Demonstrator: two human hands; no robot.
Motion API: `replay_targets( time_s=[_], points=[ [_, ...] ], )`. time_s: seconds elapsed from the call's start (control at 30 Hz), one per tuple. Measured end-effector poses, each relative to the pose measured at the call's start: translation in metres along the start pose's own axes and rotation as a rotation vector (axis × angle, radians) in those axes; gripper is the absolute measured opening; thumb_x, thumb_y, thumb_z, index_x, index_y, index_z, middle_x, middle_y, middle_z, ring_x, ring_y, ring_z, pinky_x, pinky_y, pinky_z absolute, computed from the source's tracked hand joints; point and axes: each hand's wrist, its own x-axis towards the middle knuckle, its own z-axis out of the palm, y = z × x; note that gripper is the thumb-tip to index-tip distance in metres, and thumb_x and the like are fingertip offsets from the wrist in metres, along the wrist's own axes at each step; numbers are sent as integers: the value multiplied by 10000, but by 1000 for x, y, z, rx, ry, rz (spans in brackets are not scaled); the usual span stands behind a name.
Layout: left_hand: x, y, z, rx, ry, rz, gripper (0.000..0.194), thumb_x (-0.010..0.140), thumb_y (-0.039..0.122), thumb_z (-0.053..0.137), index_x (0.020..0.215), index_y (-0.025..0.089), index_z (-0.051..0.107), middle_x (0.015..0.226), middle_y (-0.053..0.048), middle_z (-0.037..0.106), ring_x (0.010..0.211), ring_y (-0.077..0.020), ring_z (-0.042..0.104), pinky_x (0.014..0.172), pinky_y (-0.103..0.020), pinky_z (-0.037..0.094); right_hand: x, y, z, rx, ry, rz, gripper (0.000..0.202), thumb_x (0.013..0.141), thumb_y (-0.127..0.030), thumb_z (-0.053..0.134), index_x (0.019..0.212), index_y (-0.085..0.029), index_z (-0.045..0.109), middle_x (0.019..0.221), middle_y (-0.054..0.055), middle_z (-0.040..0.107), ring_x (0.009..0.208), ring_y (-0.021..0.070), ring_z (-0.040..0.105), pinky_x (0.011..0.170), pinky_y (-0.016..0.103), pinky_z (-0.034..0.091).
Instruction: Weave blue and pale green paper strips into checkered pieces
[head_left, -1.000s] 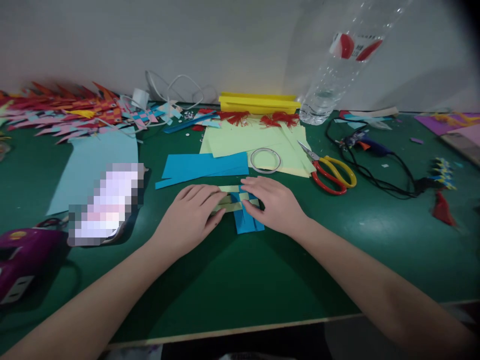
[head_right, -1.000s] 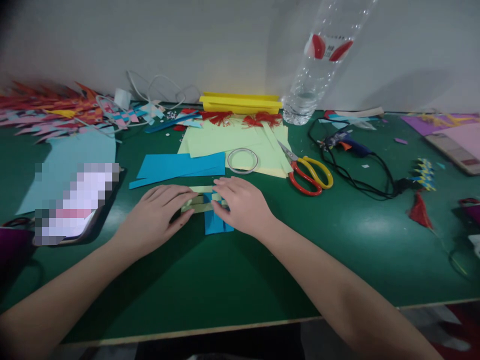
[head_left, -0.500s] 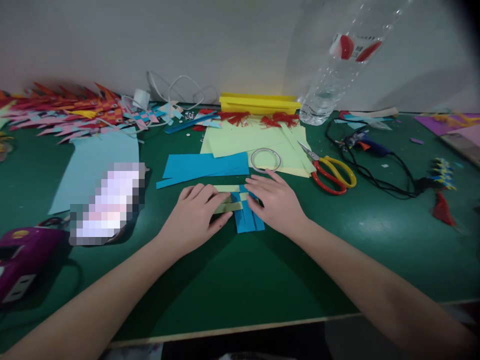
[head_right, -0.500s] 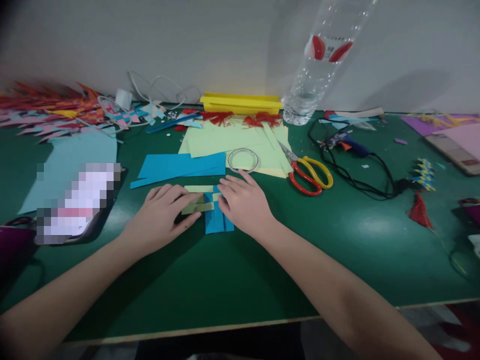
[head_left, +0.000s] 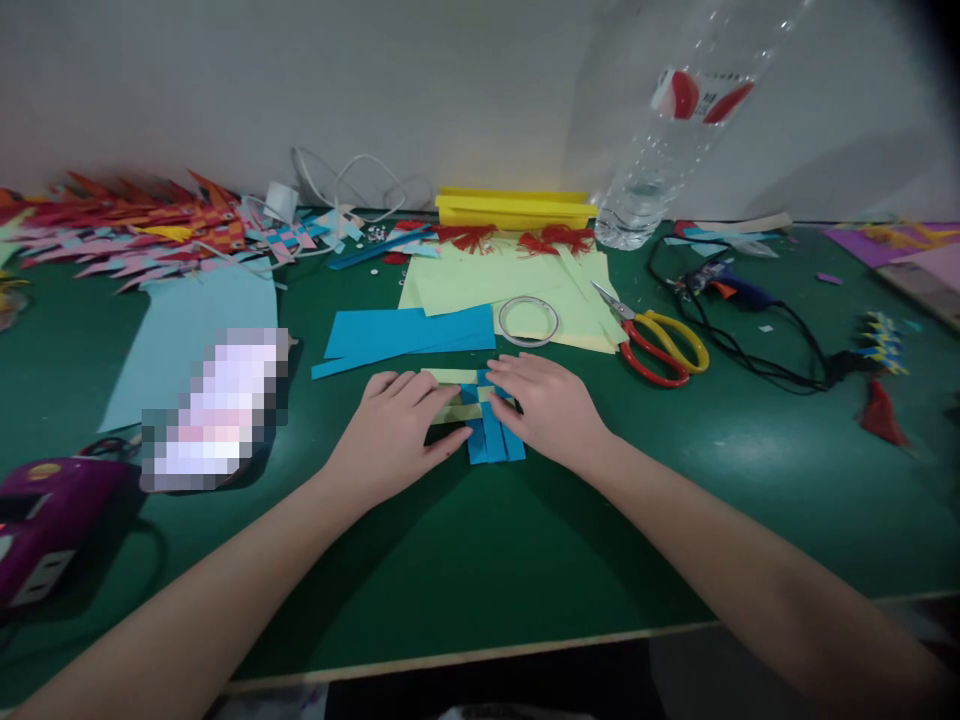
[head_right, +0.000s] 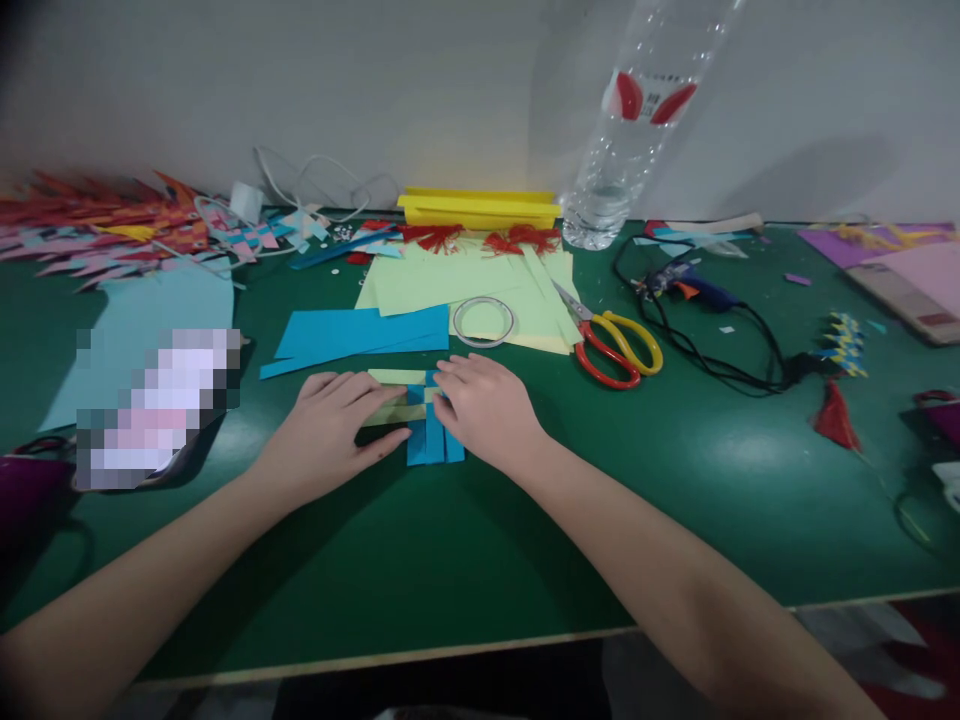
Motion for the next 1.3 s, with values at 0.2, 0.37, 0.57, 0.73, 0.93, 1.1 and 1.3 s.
replay_targets(
  time_s=[0.2,0.37,0.57,0.73,0.93,1.1,1.3],
  points=[
    [0,0,2,-6,-6,4,378,888,436,493,1144,168,568,989,-82,592,938,-250,562,861,-418,353,-2,-1,0,31,-14,34,324,912,-257,439,1133,-142,646,1224,57,630,1160,190,573,904,338,524],
    [1,0,3,-20,-8,13,376,887,433,495,1134,160,574,991,-82,594,933,-249,571,860,-423,356,-2,0,2,75,9,26,304,910,-237,443,1110,-151,654,1213,53,637,1153,179,579,916,331,521],
    [1,0,2,-23,-14,12,385,886,426,498,1146,152,572,995,-84,595,944,-253,572,867,-426,355,-2,-1,3,101,10,53,302,901,-228,455,1122,-143,642,1233,61,624,1152,177,579,919,327,520],
    [1,1,1,-11,-21,13,400,885,431,494,1150,143,574,996,-89,596,928,-254,575,873,-432,353,-2,-2,1,71,4,58,306,907,-234,440,1132,-150,630,1267,61,600,1148,180,576,867,314,541],
    [1,2,0,0,-15,20,403,883,435,489,1137,137,585,986,-93,597,898,-254,573,866,-434,361,-1,-5,1,-8,3,-20,317,930,-216,392,1108,-103,628,1196,104,633,1157,200,549,919,322,505],
    [1,2,1,20,-12,29,398,887,428,482,1138,137,584,969,-93,597,882,-254,573,853,-433,368,-1,-6,4,-14,-3,-34,309,932,-198,382,1092,-81,619,1185,133,624,1151,219,538,946,353,482],
    [0,1,-1,90,6,93,364,905,388,450,1114,129,596,925,-100,606,900,-269,578,850,-448,367,0,-4,1,66,25,5,297,926,-202,385,1124,-105,585,1212,129,604,1144,237,536,960,405,461]
  ],
)
